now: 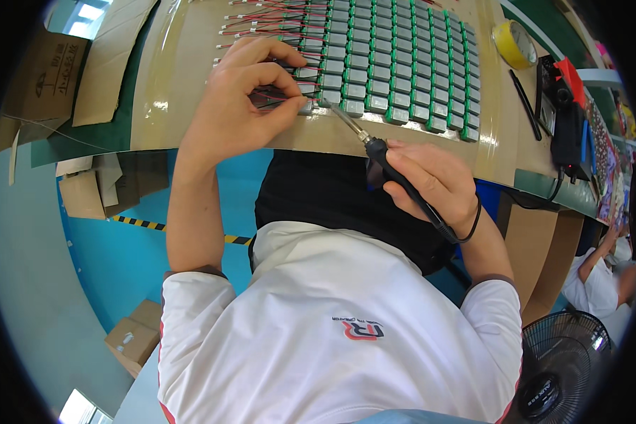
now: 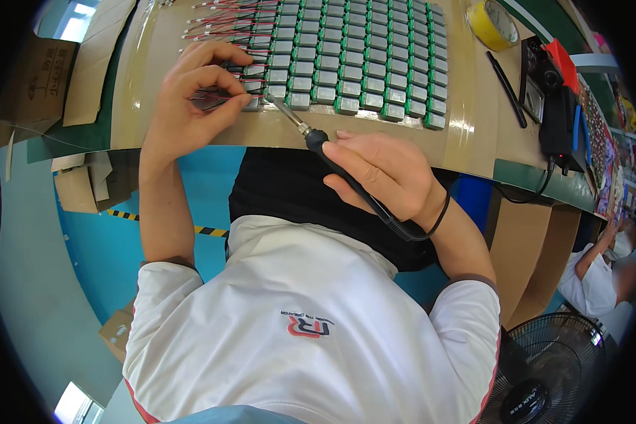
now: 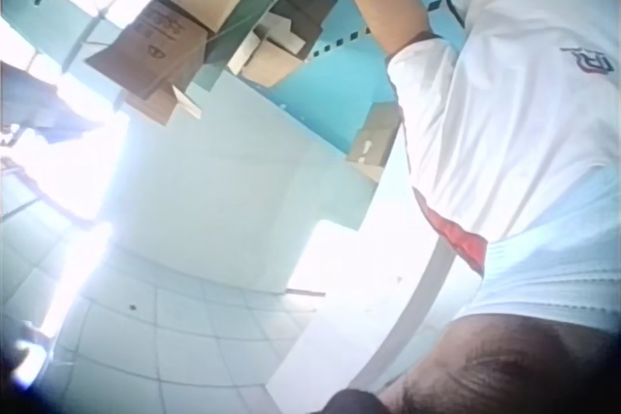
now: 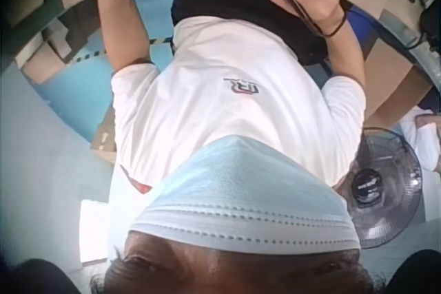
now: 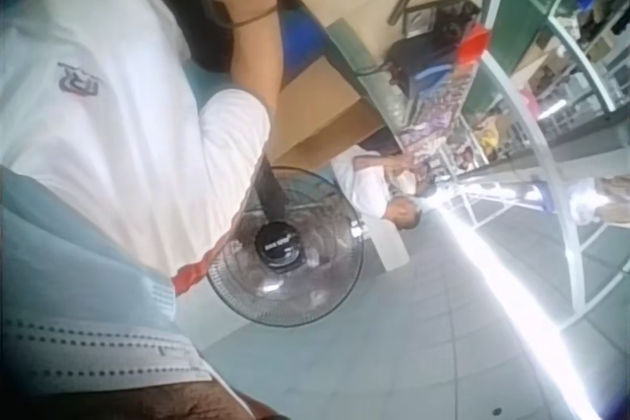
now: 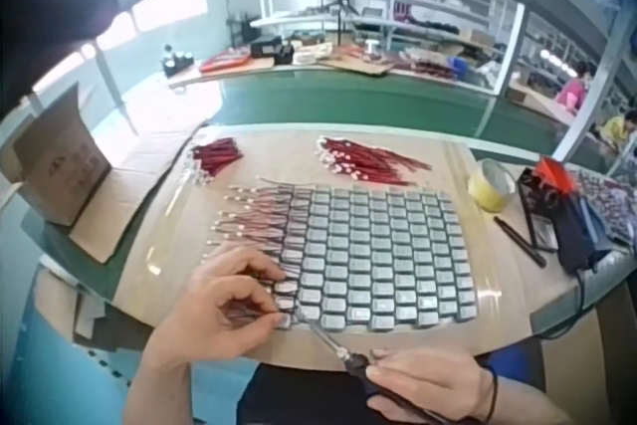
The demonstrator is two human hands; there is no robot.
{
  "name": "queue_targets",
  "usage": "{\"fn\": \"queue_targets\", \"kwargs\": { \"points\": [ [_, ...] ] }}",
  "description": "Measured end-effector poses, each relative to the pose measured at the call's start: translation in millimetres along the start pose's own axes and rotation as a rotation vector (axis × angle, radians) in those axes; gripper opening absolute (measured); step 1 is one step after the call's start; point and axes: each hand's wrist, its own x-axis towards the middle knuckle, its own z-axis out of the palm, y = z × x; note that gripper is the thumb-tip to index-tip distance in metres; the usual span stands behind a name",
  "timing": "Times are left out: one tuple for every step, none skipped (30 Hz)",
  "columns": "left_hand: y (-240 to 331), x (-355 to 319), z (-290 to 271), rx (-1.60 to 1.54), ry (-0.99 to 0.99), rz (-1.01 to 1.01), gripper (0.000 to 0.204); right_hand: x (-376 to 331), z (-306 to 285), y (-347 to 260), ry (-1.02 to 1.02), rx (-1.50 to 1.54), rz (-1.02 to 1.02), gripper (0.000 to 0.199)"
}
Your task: Soldering red wires to small silver electronic components arranged on a tray.
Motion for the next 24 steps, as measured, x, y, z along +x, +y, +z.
{"fn": "queue_targets", "kwargs": {
  "points": [
    [0.0, 0.1, 0.2, -0.001, -0.001, 0.0, 0.011, -0.6, 0.5, 0.5, 0.001, -0.001, -0.008, 0.045],
    [0.2, 0.0, 0.3, -0.016, -0.002, -0.007, 0.011, -1.5, 0.8, 1.5, 0.001, -0.001, -0.007, 0.045],
    [0.4, -0.2, 0.3, -0.031, -0.003, -0.015, 0.011, -2.5, 1.1, 2.5, -0.002, 0.007, -0.011, 0.045],
    [-0.1, -0.1, 0.2, -0.032, -0.004, -0.016, 0.011, -3.2, 1.4, 3.0, -0.006, 0.015, -0.016, 0.044],
    [-0.8, 0.1, 0.1, -0.023, -0.006, -0.006, 0.011, -2.9, 1.3, 3.0, -0.005, 0.016, -0.015, 0.044],
    [-1.0, 0.1, -0.2, -0.014, -0.007, 0.004, 0.011, -2.1, 1.2, 2.7, -0.005, 0.013, -0.015, 0.044],
    [-0.6, 0.1, -0.5, -0.014, -0.008, 0.003, 0.011, -1.5, 1.2, 2.5, -0.004, 0.01, -0.015, 0.044],
    [-0.1, 0.3, -0.9, -0.01, -0.006, 0.005, 0.011, -1.3, 1.3, 2.5, -0.004, 0.011, -0.014, 0.044],
    [0.3, 0.0, -1.1, -0.007, -0.003, 0.008, 0.011, -1.4, 1.6, 2.5, -0.005, 0.013, -0.014, 0.044],
    [0.3, -0.3, -1.2, -0.007, -0.003, 0.007, 0.011, -1.3, 1.8, 2.3, -0.006, 0.014, -0.014, 0.044],
    [0.2, -0.7, -1.5, -0.004, -0.001, 0.009, 0.011, -0.9, 1.9, 2.2, -0.006, 0.014, -0.015, 0.044],
    [-0.4, -0.6, -0.8, -0.002, -0.003, 0.01, 0.011, -1.3, 2.3, 2.4, -0.005, 0.01, -0.014, 0.044],
    [-0.8, -0.4, -0.2, -0.003, -0.005, 0.01, 0.011, -1.6, 2.6, 2.4, -0.003, 0.007, -0.012, 0.044],
    [-1.1, -0.2, 0.5, -0.003, -0.005, 0.011, 0.01, -1.4, 2.3, 2.0, -0.002, 0.007, -0.01, 0.044],
    [-0.8, -0.7, 0.2, -0.002, -0.002, 0.011, 0.01, 0.0, 1.4, 1.0, -0.005, -0.003, -0.012, 0.045],
    [-0.4, -1.3, 0.1, -0.002, -0.002, 0.011, 0.01, 0.8, 0.9, 0.2, -0.008, -0.012, -0.014, 0.045],
    [0.0, -1.9, 0.1, -0.002, 0.0, 0.005, 0.01, 1.0, 0.9, -0.2, -0.008, -0.012, -0.015, 0.045],
    [0.2, -2.0, 0.2, -0.003, 0.002, 0.0, 0.01, 1.3, 0.8, -0.1, -0.009, -0.015, -0.016, 0.045],
    [0.2, -2.0, 0.3, -0.003, 0.002, 0.001, 0.01, 1.3, 0.6, -0.1, -0.01, -0.017, -0.018, 0.046],
    [0.2, -2.0, 0.4, -0.006, -0.002, -0.003, 0.011, 1.1, 0.5, -0.1, -0.01, -0.018, -0.017, 0.046],
    [0.2, -1.8, 0.1, -0.008, -0.006, -0.007, 0.011, 1.2, 0.4, 0.2, -0.013, -0.017, -0.019, 0.046],
    [-0.1, -1.7, 0.0, -0.007, -0.006, -0.007, 0.011, 1.2, 0.4, 0.4, -0.016, -0.017, -0.02, 0.046],
    [-0.4, -1.8, 0.0, -0.006, -0.003, -0.002, 0.011, 1.2, 0.4, 0.3, -0.016, -0.017, -0.02, 0.046],
    [-0.5, -1.9, -0.1, -0.005, 0.0, 0.003, 0.011, 1.4, 0.4, 0.4, -0.018, -0.015, -0.021, 0.047]
  ]
}}
